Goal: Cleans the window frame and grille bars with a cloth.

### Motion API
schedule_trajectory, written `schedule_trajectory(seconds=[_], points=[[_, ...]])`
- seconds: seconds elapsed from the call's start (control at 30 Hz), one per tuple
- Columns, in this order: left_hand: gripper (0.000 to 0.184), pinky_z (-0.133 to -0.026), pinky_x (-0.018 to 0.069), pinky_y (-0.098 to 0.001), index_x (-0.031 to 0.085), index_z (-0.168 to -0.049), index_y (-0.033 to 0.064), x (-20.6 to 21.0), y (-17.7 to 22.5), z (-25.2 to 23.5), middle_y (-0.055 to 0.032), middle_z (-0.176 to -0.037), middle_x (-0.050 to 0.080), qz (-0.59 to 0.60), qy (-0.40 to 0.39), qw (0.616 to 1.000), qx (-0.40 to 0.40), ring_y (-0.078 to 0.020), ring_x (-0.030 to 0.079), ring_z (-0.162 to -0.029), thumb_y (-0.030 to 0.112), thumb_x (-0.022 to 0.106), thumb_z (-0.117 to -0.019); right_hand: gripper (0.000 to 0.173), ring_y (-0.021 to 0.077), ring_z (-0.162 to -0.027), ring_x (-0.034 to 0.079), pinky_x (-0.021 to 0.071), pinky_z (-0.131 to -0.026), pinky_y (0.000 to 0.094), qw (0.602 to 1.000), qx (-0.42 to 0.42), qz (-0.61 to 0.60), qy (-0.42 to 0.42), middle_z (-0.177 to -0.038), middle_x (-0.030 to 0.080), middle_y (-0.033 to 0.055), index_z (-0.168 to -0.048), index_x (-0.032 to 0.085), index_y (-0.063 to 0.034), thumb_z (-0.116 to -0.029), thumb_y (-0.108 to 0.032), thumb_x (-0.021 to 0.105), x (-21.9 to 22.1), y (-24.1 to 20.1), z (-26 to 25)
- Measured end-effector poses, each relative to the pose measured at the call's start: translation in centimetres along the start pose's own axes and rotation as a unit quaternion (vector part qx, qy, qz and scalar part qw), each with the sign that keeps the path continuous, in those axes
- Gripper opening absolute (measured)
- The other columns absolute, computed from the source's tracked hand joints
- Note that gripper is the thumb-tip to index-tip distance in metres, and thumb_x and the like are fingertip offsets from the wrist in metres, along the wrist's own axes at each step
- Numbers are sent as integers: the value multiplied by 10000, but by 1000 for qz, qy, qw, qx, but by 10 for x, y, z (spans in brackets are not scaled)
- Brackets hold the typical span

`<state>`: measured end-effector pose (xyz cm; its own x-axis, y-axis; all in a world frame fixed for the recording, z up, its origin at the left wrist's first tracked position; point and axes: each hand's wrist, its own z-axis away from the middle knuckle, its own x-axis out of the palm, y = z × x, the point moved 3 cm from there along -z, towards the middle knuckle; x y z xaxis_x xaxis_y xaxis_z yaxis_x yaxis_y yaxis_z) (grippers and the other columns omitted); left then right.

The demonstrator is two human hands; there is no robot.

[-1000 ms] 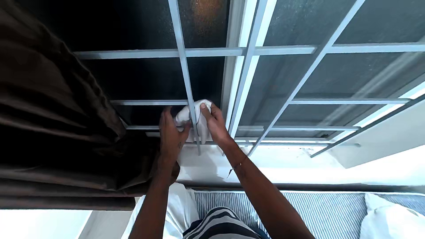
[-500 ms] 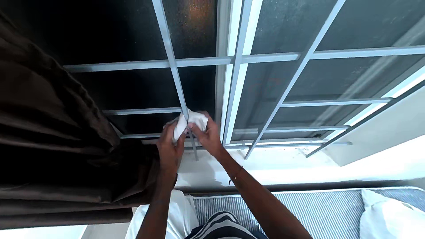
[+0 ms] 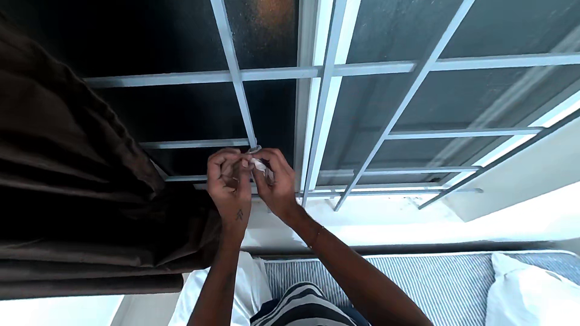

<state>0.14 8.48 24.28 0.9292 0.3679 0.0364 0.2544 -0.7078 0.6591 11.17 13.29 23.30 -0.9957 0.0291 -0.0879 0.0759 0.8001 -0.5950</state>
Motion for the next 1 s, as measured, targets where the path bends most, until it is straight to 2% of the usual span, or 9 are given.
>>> schedule_trajectory(seconds=[0.13, 0.23, 0.3, 0.47, 0.6, 0.7, 0.77, 0.87, 1.0], points=[[493, -879, 586, -339, 468, -1411, 119, -13, -42, 19, -54, -1393, 533, -110, 45, 990, -72, -183, 608, -1176, 112, 613, -940, 359, 182, -996, 661, 623, -798, 322, 999, 33, -16, 13, -1201, 594, 130, -1252, 582, -20, -919, -33, 716, 3, 14, 32], [729, -1048, 483, -499, 332, -1596, 138, -26, -64, 19, -108, -1601, 396, -274, -86, 955, -80, -304, 474, -1383, 124, 601, -919, 358, 170, -972, 662, 619, -782, 323, 998, 65, -14, 3, -1180, 607, 111, -1251, 617, -37, -904, -18, 703, 6, 22, 42], [718, -992, 511, -506, 294, -1625, 167, -29, -69, 14, -107, -1510, 513, -298, -159, 939, -70, -312, 570, -1253, 117, 603, -979, 338, 165, -986, 670, 621, -799, 324, 997, 71, -7, -3, -1193, 627, 108, -1252, 646, -39, -917, -17, 690, 7, 24, 41], [329, -1000, 518, -519, 629, -1377, 85, -29, -63, -13, -154, -1274, 670, -343, -178, 920, -59, -342, 646, -1158, 177, 528, -1078, 285, 159, -990, 670, 616, -809, 310, 998, 59, -9, -4, -1181, 637, 104, -1217, 655, -23, -933, -16, 676, 4, 25, 40], [366, -1081, 450, -602, 690, -1299, 81, -21, -103, -60, -119, -1327, 671, -308, -315, 897, -40, -318, 607, -1264, 93, 683, -933, 248, 157, -1030, 654, 597, -826, 303, 997, 65, -18, -24, -1223, 628, 96, -1219, 656, -26, -974, -1, 624, -2, 26, 39], [372, -1022, 495, -559, 674, -1334, 107, -17, -118, -67, -77, -1251, 718, -222, -446, 862, -95, -220, 677, -1148, 57, 614, -970, 222, 157, -1000, 646, 587, -762, 292, 997, 72, -7, -24, -1248, 607, 92, -1208, 632, -41, -994, 2, 590, -10, 31, 35], [240, -935, 514, -533, 699, -1214, 15, -15, -111, -67, -162, -1082, 719, -226, -468, 840, -160, -264, 683, -998, 69, 572, -1018, 182, 151, -978, 643, 576, -756, 291, 996, 85, 13, -8, -1230, 612, 95, -1190, 621, -40, -1012, -27, 582, -17, 34, 25], [217, -948, 528, -502, 708, -1144, -25, -13, -95, -67, -191, -1045, 718, -248, -440, 846, -169, -279, 691, -992, 113, 568, -1052, 172, 139, -986, 644, 563, -794, 286, 993, 113, 30, 21, -1214, 627, 96, -1182, 629, -38, -1021, -50, 573, -27, 34, 6], [316, -878, 545, -476, 694, -1112, -25, -23, -84, -74, -178, -969, 703, -256, -282, 921, -78, -256, 688, -930, 213, 487, -1097, 228, 95, -913, 684, 583, -766, 249, 991, 121, -21, 48, -1103, 700, 56, -1233, 640, -66, -1006, -90, 644, -38, 20, -15]])
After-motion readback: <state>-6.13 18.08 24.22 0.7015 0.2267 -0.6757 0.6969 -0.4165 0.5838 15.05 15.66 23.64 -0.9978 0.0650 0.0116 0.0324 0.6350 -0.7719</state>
